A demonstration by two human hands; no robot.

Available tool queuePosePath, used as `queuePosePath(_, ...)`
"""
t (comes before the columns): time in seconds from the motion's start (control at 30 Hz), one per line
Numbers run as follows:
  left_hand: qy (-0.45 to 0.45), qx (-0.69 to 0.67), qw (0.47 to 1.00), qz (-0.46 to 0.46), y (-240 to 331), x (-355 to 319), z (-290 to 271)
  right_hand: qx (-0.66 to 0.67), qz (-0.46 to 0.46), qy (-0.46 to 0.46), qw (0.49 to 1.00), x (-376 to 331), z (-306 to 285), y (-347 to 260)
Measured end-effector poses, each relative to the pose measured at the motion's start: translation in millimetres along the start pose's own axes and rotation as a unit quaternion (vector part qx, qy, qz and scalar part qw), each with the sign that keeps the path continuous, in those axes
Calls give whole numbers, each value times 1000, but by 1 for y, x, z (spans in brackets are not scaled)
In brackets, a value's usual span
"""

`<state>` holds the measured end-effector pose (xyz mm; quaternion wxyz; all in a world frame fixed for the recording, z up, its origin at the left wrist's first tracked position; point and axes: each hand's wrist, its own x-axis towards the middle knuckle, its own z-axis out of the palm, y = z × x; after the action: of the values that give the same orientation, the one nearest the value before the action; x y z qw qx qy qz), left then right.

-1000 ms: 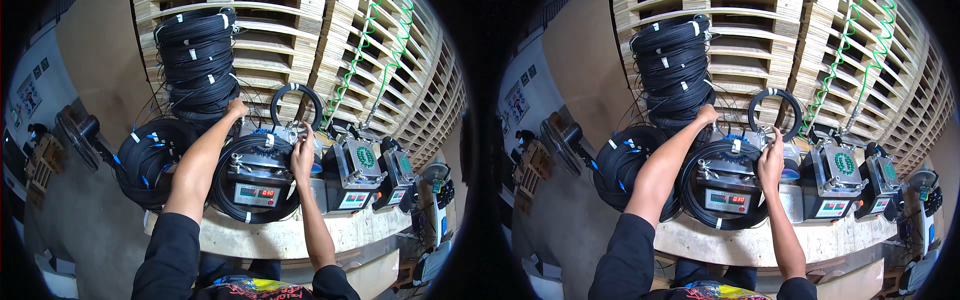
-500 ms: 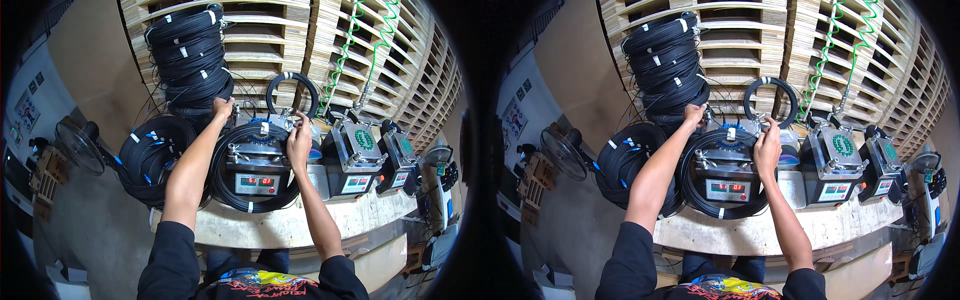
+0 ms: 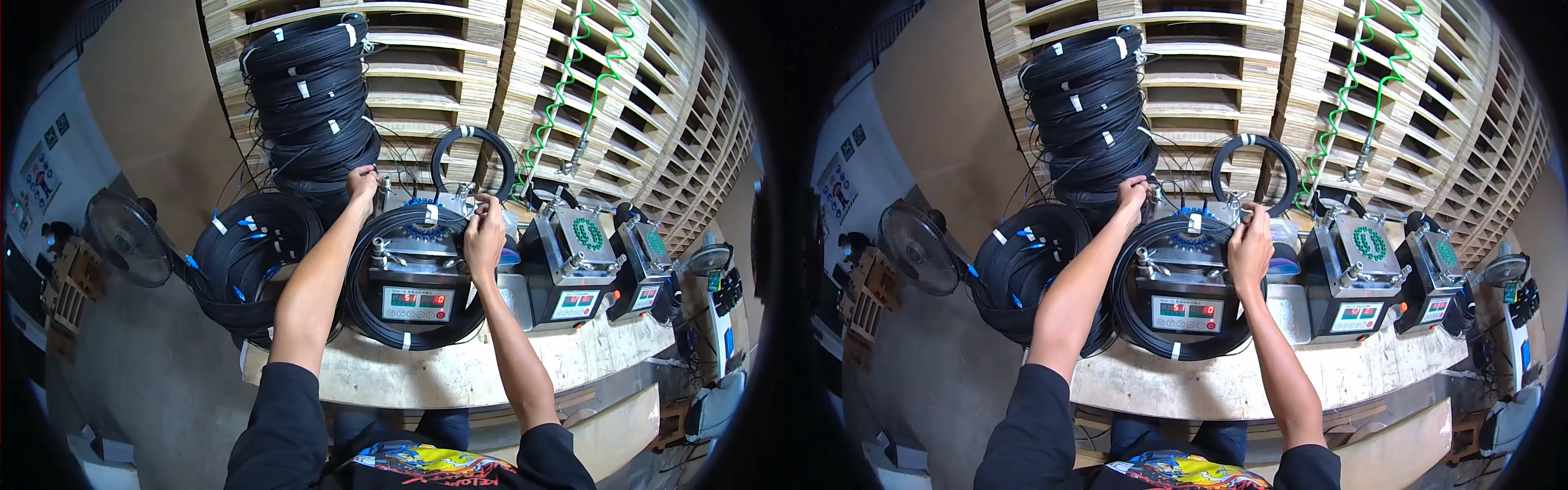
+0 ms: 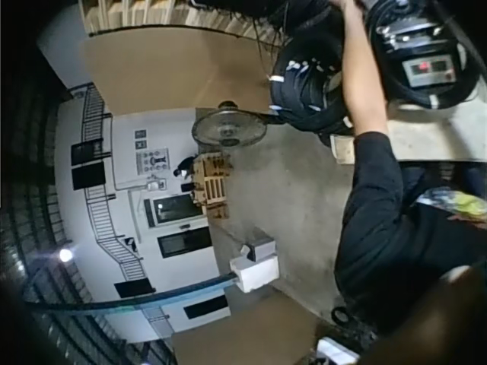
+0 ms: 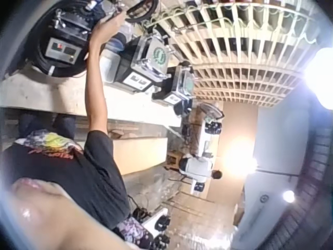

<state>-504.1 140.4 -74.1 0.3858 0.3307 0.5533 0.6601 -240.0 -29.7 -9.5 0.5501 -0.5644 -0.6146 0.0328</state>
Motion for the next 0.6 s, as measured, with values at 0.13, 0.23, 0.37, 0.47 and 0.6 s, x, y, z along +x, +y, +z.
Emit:
queuePosePath(0.13, 70, 109, 991, 16, -1, -7, 15, -13, -2, 6, 1000, 0, -5, 3)
queuePosePath(0.23, 127, 210, 965, 93, -18, 18, -14, 7, -14, -5, 1000, -2, 3, -13)
queuePosePath(0.37, 0, 52, 998, 16, 11, -8, 5, -5, -16, 12, 1000, 2, -5, -2)
queuePosePath(0.47, 73, 315, 925, 198, 39, -29, -1, 0, -25, 6, 1000, 2, 0, -4)
queuePosePath(0.6, 17, 277, 909, 310, 82, -77, -12, 15, -38, 16, 999, -1, 2, -1)
